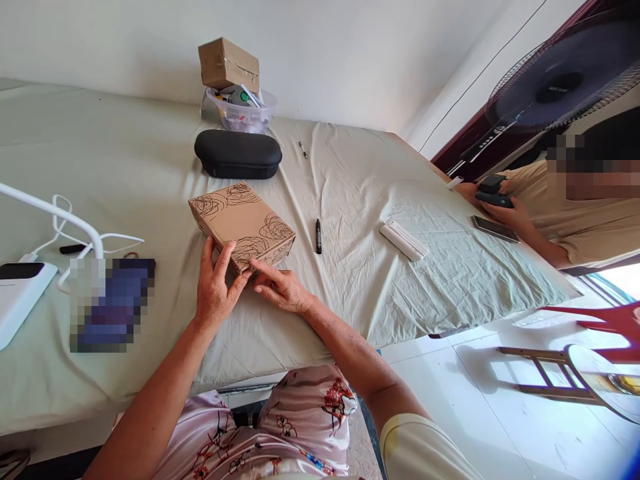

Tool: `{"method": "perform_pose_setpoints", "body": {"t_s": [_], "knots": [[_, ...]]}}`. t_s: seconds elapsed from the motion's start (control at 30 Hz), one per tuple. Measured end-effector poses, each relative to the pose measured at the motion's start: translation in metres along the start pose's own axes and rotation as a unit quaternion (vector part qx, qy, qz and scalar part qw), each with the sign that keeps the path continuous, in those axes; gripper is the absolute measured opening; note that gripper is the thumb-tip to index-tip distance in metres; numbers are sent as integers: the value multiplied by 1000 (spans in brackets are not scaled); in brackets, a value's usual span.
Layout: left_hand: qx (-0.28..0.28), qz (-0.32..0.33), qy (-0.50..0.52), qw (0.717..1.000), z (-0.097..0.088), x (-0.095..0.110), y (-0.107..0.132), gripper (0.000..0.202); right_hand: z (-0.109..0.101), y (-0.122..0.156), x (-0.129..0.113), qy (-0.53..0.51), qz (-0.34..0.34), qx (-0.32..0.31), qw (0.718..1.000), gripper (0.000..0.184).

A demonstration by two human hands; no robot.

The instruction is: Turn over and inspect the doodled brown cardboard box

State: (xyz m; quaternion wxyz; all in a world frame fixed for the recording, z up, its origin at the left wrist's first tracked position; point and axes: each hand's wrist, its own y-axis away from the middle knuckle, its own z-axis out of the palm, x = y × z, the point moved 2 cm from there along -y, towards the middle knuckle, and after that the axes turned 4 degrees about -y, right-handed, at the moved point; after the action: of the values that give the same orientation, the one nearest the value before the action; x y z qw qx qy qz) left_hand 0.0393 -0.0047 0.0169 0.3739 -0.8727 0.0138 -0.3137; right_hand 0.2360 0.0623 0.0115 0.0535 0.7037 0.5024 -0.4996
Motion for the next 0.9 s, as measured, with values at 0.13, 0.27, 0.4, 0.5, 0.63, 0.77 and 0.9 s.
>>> {"method": "perform_pose_setpoints", "body": {"t_s": [0.13,0.27,0.4,0.5,0.63,0.77,0.9], "knots": [[-17,-14,2,1000,0,-1,0,70,-5,1,5,35,4,42,999,64],[-8,-23,22,999,-1,-1,-1,67,-20,3,10,62,68,114,989,68],[0,-37,36,999,-3,-2,-3,61,-36,4,13,90,153,190,966,75],[8,-40,42,998,-4,-2,-4,63,-45,5,15,94,204,223,949,82],[18,-44,53,997,-5,-2,-4,63,-46,4,17,106,229,182,950,72],[30,-66,99,992,-7,-4,-4,61,-41,2,18,119,241,126,955,69],[35,-117,217,969,-7,-10,-5,68,-40,2,17,115,256,133,951,66]]}}
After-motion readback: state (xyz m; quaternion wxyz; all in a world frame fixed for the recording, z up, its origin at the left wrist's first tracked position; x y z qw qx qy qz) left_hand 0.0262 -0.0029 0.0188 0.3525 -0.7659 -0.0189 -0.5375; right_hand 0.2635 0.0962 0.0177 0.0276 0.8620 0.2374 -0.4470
